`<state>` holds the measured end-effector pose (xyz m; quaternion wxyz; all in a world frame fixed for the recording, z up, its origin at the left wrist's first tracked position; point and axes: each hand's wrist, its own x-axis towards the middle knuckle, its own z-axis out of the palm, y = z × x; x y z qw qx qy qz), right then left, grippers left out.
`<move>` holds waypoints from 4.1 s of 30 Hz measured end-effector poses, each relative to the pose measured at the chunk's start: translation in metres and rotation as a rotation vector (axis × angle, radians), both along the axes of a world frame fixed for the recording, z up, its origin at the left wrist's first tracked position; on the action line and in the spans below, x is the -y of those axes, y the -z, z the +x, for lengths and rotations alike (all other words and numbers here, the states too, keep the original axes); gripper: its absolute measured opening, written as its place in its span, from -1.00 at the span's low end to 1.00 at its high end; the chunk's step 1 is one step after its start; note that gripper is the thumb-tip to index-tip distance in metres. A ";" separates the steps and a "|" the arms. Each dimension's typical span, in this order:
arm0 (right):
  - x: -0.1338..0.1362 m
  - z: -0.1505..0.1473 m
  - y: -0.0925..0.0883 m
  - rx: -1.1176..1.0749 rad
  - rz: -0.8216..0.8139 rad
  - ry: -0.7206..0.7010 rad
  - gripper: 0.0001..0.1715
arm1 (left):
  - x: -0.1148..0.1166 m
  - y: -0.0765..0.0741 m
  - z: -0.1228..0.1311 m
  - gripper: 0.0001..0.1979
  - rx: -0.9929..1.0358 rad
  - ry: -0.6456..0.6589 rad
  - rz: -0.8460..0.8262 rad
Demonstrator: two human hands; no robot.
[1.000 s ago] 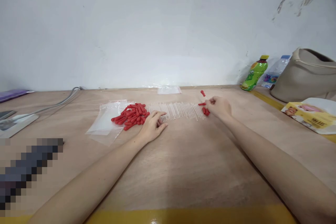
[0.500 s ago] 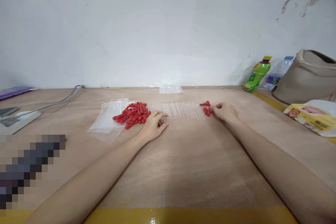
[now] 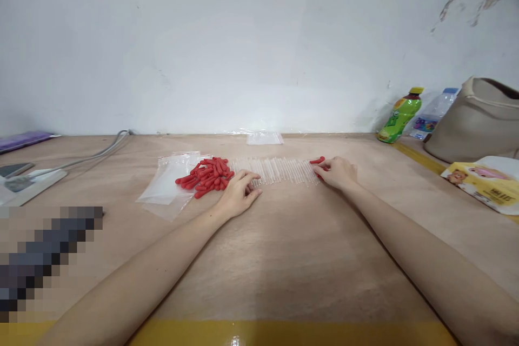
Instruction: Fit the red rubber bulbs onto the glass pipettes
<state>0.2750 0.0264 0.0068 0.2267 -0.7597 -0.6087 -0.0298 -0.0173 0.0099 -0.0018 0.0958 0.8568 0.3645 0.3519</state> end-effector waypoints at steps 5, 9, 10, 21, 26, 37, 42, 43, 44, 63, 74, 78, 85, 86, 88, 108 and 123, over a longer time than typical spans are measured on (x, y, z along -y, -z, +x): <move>0.000 -0.009 0.001 -0.163 0.115 -0.028 -0.72 | -0.004 0.000 -0.003 -0.82 -0.034 -0.324 0.218; 0.008 -0.034 0.003 -0.233 0.316 -0.192 -0.75 | -0.004 -0.002 -0.005 -0.84 -0.091 -0.467 0.245; 0.012 -0.042 0.005 -0.252 0.359 -0.241 -0.76 | -0.004 -0.004 -0.005 -0.84 -0.105 -0.482 0.247; 0.043 -0.085 0.010 -0.353 0.332 -0.908 -0.82 | -0.050 -0.022 0.019 -0.68 -0.231 -0.666 0.065; 0.042 -0.083 0.010 -0.359 0.345 -0.909 -0.95 | -0.060 -0.027 0.035 -0.67 -0.333 -0.768 -0.025; 0.035 -0.084 0.018 -0.297 0.385 -0.884 -0.70 | -0.076 -0.037 0.051 -0.69 -0.427 -0.863 -0.261; 0.034 -0.084 0.019 -0.269 0.387 -0.851 -0.75 | -0.075 -0.042 0.052 -0.72 -0.412 -0.846 -0.288; 0.034 -0.084 0.019 -0.278 0.394 -0.845 -0.75 | -0.071 -0.044 0.050 -0.71 -0.404 -0.829 -0.280; 0.034 -0.084 0.018 -0.288 0.403 -0.837 -0.75 | -0.066 -0.045 0.048 -0.70 -0.387 -0.797 -0.254; 0.035 -0.084 0.016 -0.354 0.361 -0.854 -0.72 | -0.004 0.005 -0.008 -0.76 -0.187 -0.049 0.273; 0.038 -0.083 0.013 -0.345 0.346 -0.870 -0.75 | -0.003 0.004 -0.007 -0.77 -0.147 -0.001 0.289; 0.038 -0.083 0.012 -0.343 0.340 -0.881 -0.76 | -0.002 0.003 -0.007 -0.77 -0.149 0.012 0.287; 0.037 -0.084 0.014 -0.327 0.302 -0.889 -0.83 | -0.004 0.006 -0.008 -0.72 -0.155 0.055 0.278; 0.037 -0.084 0.014 -0.323 0.298 -0.891 -0.84 | -0.005 0.006 -0.008 -0.72 -0.152 0.064 0.290; 0.037 -0.084 0.014 -0.321 0.295 -0.900 -0.85 | -0.006 0.007 -0.009 -0.71 -0.151 0.078 0.312; 0.038 -0.079 0.021 -0.181 0.371 -0.965 -0.80 | -0.003 0.003 -0.011 -0.67 -0.363 0.134 0.398; 0.035 -0.075 0.017 -0.246 0.343 -0.951 -0.89 | 0.000 0.001 -0.009 -0.74 -0.139 0.038 0.200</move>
